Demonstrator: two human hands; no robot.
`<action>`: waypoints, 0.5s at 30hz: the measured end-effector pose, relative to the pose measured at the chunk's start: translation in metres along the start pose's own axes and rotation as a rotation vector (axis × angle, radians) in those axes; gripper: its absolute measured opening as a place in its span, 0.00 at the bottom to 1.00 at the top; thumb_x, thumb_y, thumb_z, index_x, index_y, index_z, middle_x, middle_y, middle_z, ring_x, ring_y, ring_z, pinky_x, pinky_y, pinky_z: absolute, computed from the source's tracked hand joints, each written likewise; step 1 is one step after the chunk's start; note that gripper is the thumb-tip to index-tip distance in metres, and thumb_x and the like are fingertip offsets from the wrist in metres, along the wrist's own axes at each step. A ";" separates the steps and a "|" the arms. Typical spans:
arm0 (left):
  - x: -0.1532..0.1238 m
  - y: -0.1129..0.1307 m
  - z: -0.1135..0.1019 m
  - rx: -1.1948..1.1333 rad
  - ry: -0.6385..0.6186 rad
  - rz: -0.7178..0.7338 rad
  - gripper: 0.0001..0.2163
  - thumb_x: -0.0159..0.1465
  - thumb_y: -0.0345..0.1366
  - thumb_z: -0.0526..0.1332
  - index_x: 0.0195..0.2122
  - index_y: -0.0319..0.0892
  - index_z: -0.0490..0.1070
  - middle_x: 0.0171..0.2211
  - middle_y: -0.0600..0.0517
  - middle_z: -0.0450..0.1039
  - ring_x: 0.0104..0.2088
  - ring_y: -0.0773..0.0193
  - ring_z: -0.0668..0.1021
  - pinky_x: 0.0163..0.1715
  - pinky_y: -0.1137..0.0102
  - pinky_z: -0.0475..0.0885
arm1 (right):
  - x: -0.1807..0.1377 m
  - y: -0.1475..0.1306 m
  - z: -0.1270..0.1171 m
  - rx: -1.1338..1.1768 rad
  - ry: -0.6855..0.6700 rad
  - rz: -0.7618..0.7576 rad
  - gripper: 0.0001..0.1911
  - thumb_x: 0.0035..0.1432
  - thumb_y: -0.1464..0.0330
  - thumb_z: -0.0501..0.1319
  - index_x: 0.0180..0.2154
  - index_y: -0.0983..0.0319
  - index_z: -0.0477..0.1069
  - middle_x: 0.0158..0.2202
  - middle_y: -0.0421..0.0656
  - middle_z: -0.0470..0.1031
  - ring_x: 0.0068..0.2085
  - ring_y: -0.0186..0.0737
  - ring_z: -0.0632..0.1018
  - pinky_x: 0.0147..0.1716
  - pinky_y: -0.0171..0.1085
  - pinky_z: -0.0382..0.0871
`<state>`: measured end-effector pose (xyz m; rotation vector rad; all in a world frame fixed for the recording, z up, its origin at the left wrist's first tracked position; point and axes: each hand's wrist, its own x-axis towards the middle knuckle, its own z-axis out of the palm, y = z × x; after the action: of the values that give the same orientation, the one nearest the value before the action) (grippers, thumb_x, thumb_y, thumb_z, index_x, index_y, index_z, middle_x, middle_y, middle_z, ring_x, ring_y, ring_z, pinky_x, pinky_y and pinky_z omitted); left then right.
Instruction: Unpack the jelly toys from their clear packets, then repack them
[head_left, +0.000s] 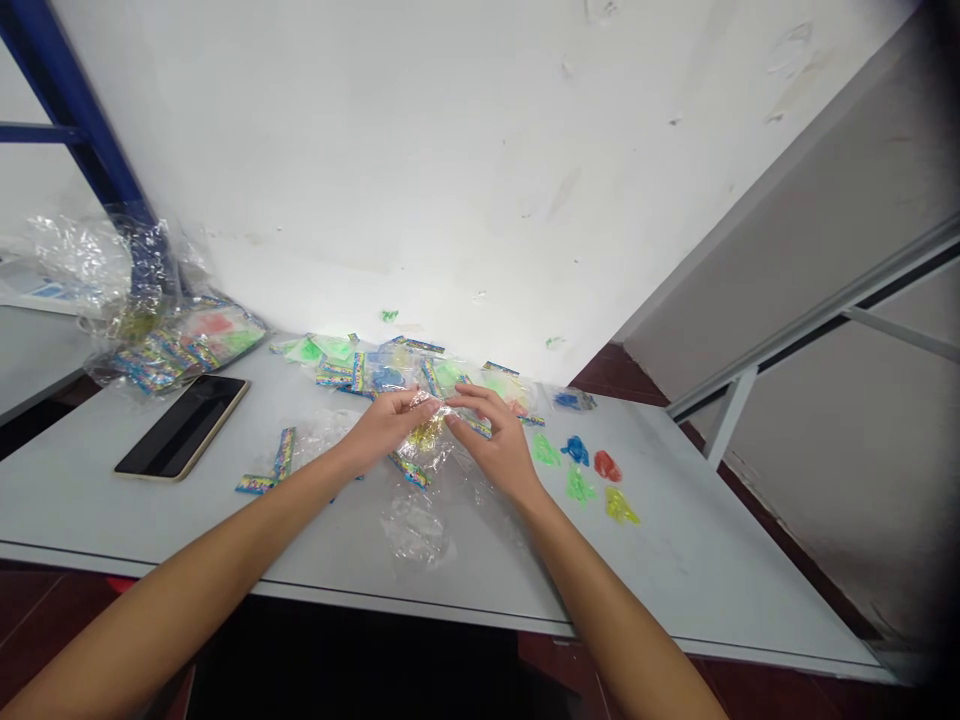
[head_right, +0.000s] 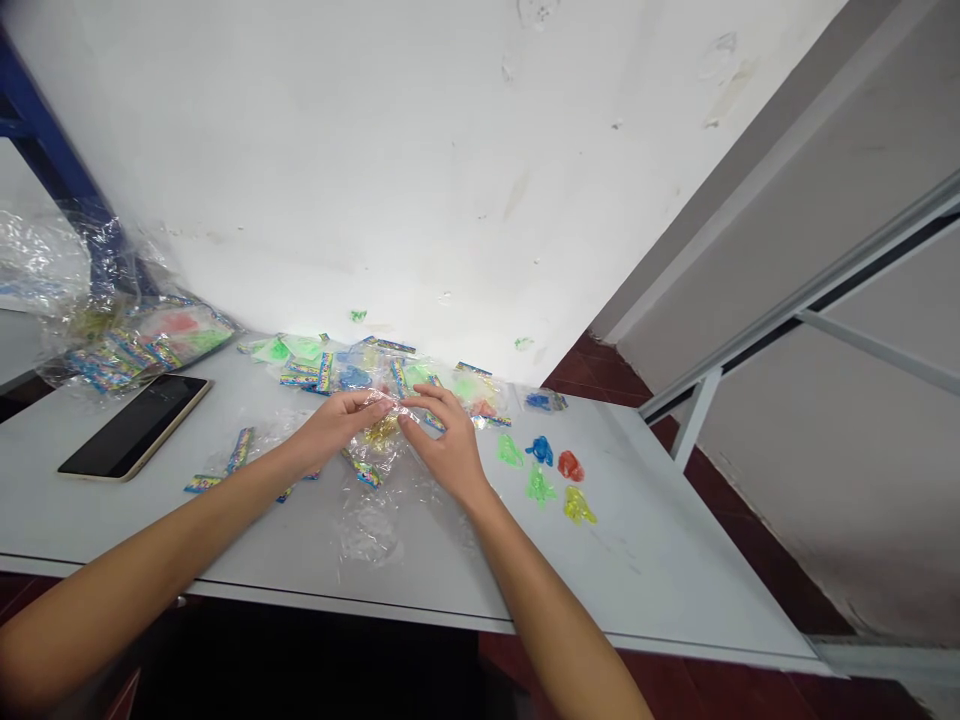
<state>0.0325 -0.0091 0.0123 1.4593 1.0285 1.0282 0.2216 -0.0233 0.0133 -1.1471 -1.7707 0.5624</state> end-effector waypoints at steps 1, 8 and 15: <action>0.000 0.000 0.000 0.002 -0.010 0.004 0.18 0.56 0.56 0.64 0.27 0.45 0.75 0.29 0.48 0.75 0.54 0.46 0.71 0.50 0.60 0.64 | 0.000 0.000 0.000 0.004 0.002 0.004 0.10 0.58 0.60 0.64 0.41 0.53 0.78 0.53 0.45 0.73 0.57 0.47 0.72 0.56 0.48 0.64; -0.001 0.002 0.000 -0.025 -0.071 -0.015 0.18 0.59 0.55 0.61 0.35 0.45 0.79 0.37 0.48 0.77 0.52 0.51 0.72 0.51 0.60 0.65 | 0.000 -0.003 0.001 0.027 0.004 0.020 0.07 0.57 0.60 0.65 0.34 0.56 0.77 0.50 0.45 0.76 0.55 0.47 0.74 0.56 0.48 0.64; -0.001 0.001 0.001 -0.062 -0.065 -0.024 0.17 0.58 0.53 0.63 0.35 0.44 0.79 0.38 0.48 0.77 0.45 0.54 0.75 0.47 0.62 0.66 | -0.001 -0.003 0.004 0.039 0.034 -0.030 0.07 0.57 0.60 0.65 0.32 0.56 0.76 0.45 0.45 0.78 0.50 0.45 0.76 0.54 0.47 0.67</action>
<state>0.0331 -0.0100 0.0130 1.4181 0.9572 0.9810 0.2169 -0.0255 0.0134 -1.0951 -1.7378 0.5538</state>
